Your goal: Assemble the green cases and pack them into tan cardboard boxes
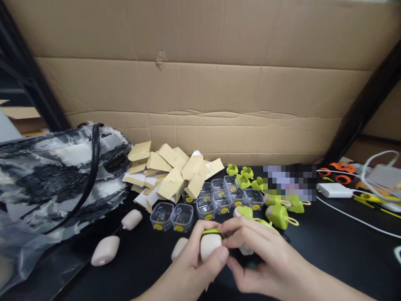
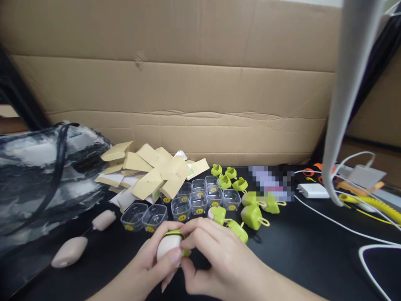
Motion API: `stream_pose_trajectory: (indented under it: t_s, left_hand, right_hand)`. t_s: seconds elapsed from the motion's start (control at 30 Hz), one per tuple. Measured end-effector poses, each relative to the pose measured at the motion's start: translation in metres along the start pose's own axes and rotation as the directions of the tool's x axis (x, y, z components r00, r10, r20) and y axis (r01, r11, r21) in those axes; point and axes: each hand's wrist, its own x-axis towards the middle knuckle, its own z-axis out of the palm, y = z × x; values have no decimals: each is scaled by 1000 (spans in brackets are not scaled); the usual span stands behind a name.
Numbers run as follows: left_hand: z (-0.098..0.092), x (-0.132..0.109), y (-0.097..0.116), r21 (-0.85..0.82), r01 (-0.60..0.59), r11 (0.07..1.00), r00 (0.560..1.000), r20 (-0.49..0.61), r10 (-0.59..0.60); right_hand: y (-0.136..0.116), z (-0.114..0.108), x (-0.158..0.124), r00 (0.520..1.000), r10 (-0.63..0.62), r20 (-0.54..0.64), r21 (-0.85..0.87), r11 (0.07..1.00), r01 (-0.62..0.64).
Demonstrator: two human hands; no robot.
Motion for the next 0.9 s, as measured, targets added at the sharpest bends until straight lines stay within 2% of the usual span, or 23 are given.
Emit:
stream_pose_trajectory:
  t_s: [0.13,0.27,0.37,0.5,0.73,0.9]
  left_hand:
    - [5,-5,11,187,-33,982,997,-58,45]
    - [8,-4,17,171,-44,984,999,-1,45]
    - [8,-4,18,176,-50,983,998,-15,53]
    - [4,-7,19,196,-49,979,997,-47,59]
    - [0,-3,18,149,-133,980,984,-98,149]
    - [2,-6,21,177,-73,981,990,-104,92]
  right_hand:
    - [-2,2,4,999,-24,-30,-99,995,21]
    - [-4,4,8,999,-48,-20,-159,986,44]
    - [-4,3,7,997,-69,-32,-171,983,63]
    - [0,-1,4,997,-66,-41,-107,992,61]
    - [7,-8,3,999,27,38,78,996,-30]
    - [2,-11,1,990,80,115,79,993,-89]
